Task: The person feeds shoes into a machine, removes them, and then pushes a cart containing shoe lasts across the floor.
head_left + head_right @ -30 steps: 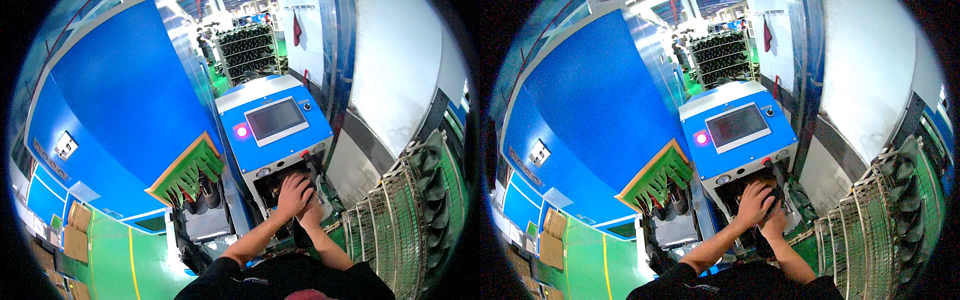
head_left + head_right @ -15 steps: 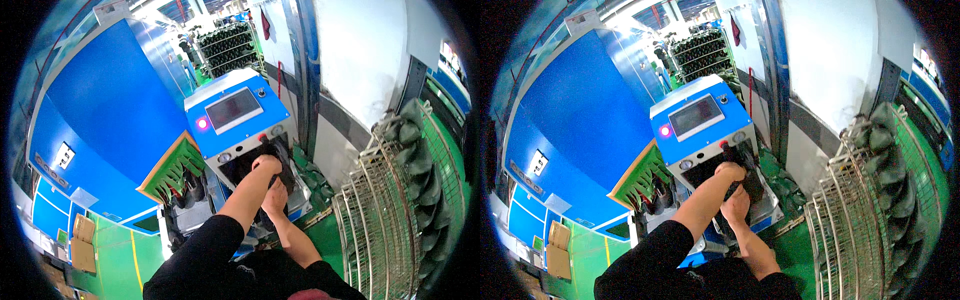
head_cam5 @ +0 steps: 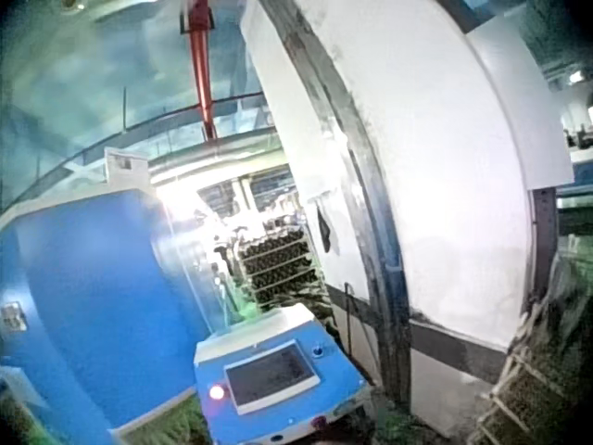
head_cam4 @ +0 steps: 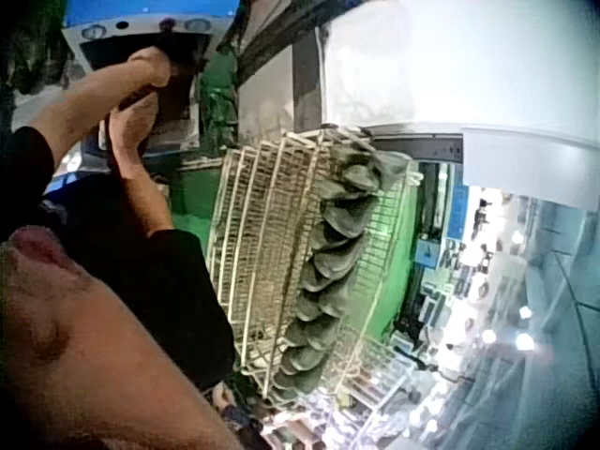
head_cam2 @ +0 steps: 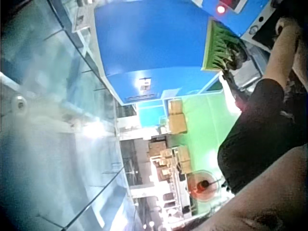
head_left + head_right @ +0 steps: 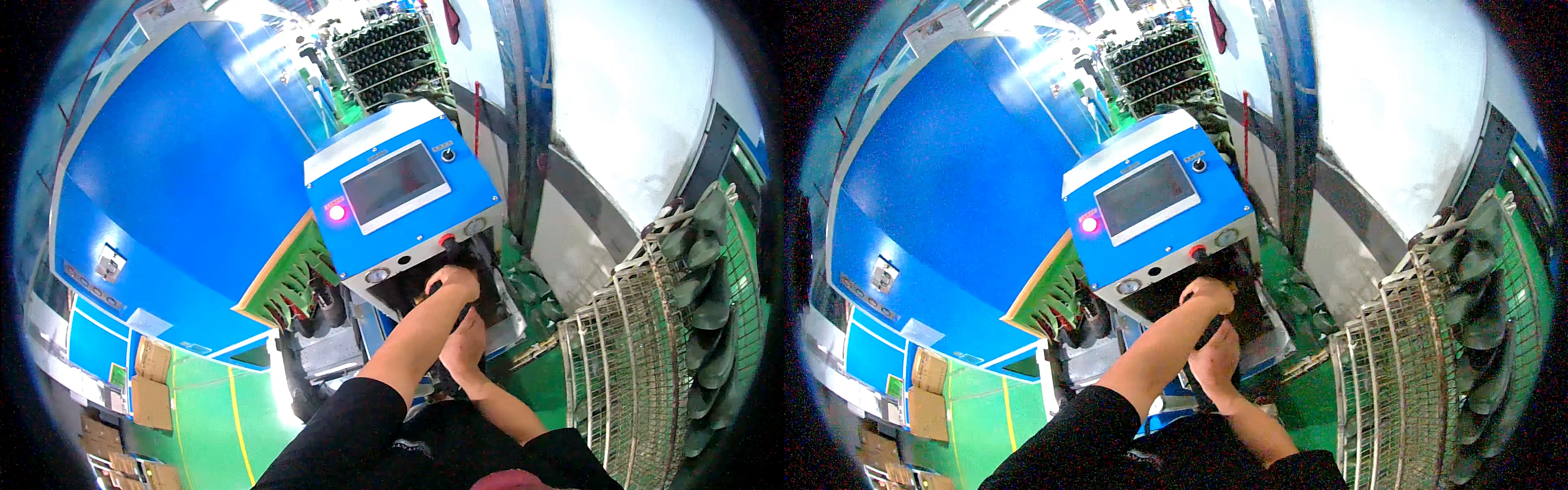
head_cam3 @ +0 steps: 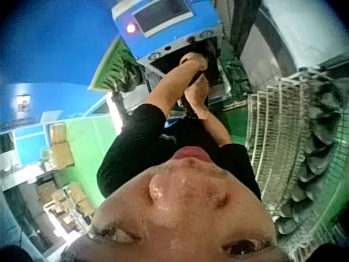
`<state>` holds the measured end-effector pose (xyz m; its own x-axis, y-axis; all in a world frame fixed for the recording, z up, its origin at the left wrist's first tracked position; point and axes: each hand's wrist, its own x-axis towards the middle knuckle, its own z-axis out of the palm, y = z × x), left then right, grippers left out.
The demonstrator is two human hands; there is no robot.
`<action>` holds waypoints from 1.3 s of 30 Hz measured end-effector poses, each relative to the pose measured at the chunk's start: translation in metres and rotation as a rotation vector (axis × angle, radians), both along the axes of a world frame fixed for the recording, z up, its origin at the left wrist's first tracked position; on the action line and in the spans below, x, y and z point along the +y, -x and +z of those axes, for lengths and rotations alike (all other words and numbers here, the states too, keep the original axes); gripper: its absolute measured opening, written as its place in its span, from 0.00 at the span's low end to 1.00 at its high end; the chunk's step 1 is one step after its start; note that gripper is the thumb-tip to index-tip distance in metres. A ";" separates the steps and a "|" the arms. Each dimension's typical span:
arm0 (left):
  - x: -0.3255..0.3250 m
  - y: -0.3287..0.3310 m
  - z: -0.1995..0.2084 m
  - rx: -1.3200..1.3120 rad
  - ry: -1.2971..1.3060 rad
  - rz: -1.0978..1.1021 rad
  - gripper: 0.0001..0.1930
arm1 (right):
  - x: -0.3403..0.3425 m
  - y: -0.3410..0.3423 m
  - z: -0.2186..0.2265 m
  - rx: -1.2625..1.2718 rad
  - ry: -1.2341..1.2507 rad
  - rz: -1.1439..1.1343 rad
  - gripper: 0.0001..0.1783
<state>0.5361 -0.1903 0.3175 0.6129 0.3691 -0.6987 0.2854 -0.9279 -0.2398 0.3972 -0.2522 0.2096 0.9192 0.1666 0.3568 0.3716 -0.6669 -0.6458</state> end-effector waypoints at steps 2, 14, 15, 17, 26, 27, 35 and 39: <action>0.003 -0.006 -0.009 0.020 0.010 -0.030 0.24 | -0.004 -0.002 0.003 0.024 -0.018 0.035 0.53; -0.005 0.008 -0.008 -0.128 -0.105 0.073 0.21 | 0.004 0.002 0.001 0.053 -0.171 0.011 0.50; -0.007 0.014 -0.007 -0.167 -0.118 0.061 0.21 | 0.003 0.005 -0.003 -0.068 -0.118 -0.029 0.50; -0.012 0.024 -0.011 -0.194 -0.149 0.052 0.21 | 0.004 0.018 -0.002 0.079 -0.233 -0.021 0.51; -0.008 0.080 0.000 -0.442 0.006 -0.188 0.23 | -0.015 0.043 0.002 0.009 -0.126 0.039 0.54; -0.006 0.093 -0.012 -0.651 0.013 -0.229 0.24 | -0.022 0.038 0.001 0.023 -0.101 0.071 0.54; 0.037 0.198 -0.010 -1.093 0.796 -0.041 0.30 | -0.089 0.045 -0.023 -0.208 0.100 0.160 0.55; 0.057 0.255 -0.131 -0.395 1.608 0.949 0.38 | -0.110 0.086 0.020 0.016 0.194 0.213 0.54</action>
<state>0.2809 -0.1332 0.1865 0.8150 -0.1308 -0.5645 0.5755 0.2972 0.7619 0.3108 -0.3621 0.2292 0.8616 0.4200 0.2849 0.5070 -0.6869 -0.5207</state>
